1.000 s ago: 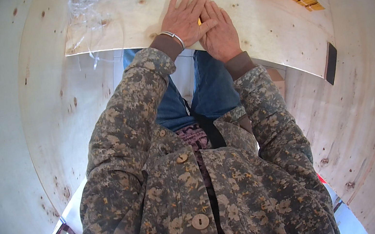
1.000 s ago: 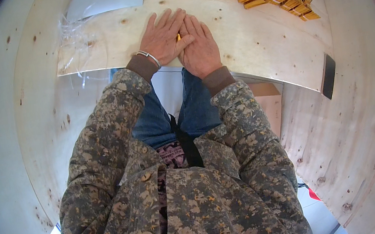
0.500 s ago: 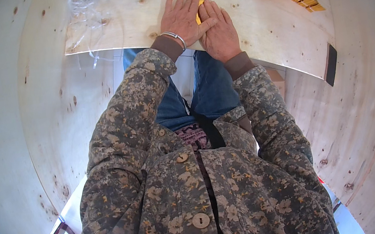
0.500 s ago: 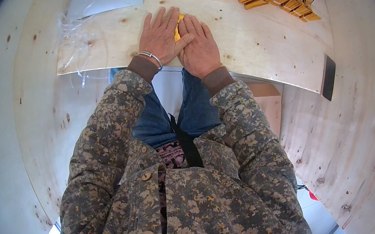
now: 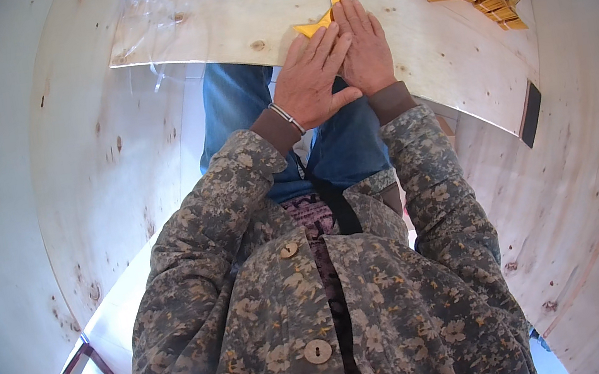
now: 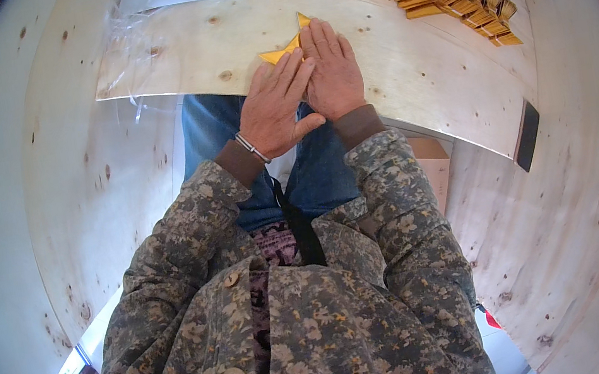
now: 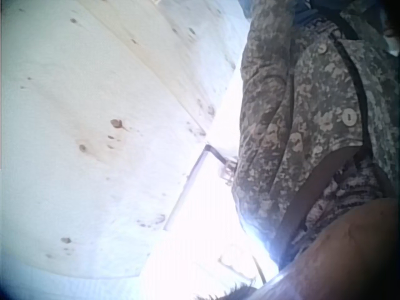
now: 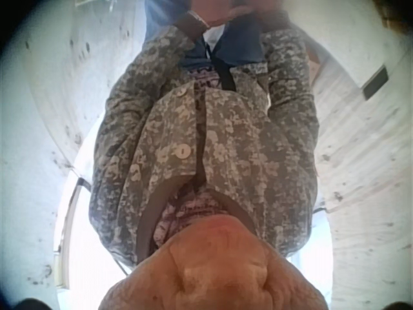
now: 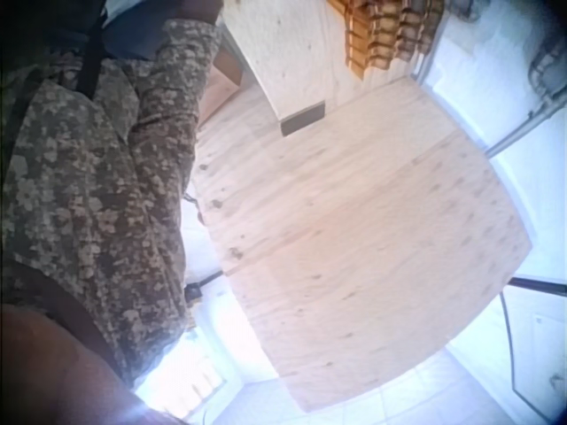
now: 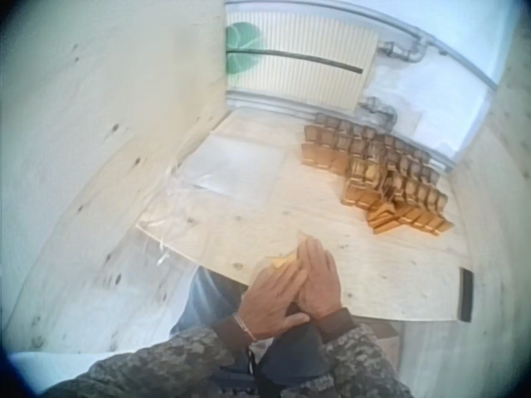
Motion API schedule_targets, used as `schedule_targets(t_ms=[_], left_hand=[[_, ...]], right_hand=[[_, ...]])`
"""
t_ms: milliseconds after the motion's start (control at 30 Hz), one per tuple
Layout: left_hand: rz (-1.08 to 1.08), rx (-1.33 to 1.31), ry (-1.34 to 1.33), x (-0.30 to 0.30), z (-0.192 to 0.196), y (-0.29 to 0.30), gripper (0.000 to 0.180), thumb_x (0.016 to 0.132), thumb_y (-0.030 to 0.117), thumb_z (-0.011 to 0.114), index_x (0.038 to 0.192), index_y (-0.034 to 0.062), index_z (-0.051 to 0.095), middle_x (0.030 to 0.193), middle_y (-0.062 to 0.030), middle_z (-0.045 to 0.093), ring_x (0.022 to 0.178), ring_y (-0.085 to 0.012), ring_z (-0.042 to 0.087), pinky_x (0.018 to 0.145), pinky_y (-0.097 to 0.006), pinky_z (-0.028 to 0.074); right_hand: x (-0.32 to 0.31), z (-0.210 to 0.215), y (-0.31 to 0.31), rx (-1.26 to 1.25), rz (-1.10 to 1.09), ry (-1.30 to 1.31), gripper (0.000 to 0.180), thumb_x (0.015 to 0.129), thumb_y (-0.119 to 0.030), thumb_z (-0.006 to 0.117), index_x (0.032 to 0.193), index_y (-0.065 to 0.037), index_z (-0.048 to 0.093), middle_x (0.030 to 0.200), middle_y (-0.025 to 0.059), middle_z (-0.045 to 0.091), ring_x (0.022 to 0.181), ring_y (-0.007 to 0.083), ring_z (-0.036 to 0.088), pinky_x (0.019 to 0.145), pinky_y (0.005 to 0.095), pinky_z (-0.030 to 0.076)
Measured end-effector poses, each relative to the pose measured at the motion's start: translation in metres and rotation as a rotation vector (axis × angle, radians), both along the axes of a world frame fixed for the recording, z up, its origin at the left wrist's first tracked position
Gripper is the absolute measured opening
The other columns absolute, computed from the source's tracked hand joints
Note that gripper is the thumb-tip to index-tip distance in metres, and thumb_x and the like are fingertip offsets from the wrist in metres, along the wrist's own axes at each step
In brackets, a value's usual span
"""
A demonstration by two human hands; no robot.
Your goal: The person folds a gold-colored sheet of paper into a small, boat-shaped origami object. They press the folds to create sharp creases, then place the finished item on a wooden table next to a stack of similar completed pieces.
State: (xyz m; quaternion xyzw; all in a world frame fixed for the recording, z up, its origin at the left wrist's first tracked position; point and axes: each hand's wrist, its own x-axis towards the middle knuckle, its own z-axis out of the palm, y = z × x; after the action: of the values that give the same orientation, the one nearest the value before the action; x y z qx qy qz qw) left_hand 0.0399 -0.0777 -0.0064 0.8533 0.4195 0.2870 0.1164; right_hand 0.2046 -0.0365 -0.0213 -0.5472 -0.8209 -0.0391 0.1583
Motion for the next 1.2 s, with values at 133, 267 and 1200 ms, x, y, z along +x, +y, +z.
schedule_targets(t_ms=[133,267,1200], left_hand=[[0.039,0.008,-0.026,0.008,-0.002,-0.002,0.093,0.092,0.075,0.041,0.153,0.0058,0.037,0.157,-0.0224,0.035,0.145,-0.0376,0.034,0.117,-0.056,0.023],[0.074,0.033,-0.041,0.013,0.000,-0.004,0.092,0.092,0.075,0.040,0.152,0.0056,0.039,0.155,-0.0247,0.036,0.143,-0.0391,0.036,0.116,-0.058,0.023],[0.246,0.029,0.168,0.001,-0.009,-0.016,0.077,0.091,0.064,0.055,0.148,0.0118,0.048,0.156,-0.0097,0.042,0.150,-0.0299,0.029,0.120,-0.059,0.013]], right_hand=[[0.000,-0.001,0.001,0.002,0.011,0.041,0.064,0.100,-0.035,0.045,0.153,0.000,0.036,0.161,0.0182,0.033,0.151,0.0296,0.027,0.122,0.0458,0.021],[0.001,-0.004,0.002,0.004,0.002,0.041,0.064,0.100,-0.037,0.046,0.152,-0.001,0.038,0.161,0.0185,0.033,0.151,0.0296,0.028,0.121,0.0458,0.021],[0.004,0.007,0.002,-0.049,0.046,0.232,0.058,0.095,-0.025,0.048,0.147,0.000,0.044,0.156,0.0202,0.040,0.148,0.0321,0.033,0.121,0.0473,0.022]])
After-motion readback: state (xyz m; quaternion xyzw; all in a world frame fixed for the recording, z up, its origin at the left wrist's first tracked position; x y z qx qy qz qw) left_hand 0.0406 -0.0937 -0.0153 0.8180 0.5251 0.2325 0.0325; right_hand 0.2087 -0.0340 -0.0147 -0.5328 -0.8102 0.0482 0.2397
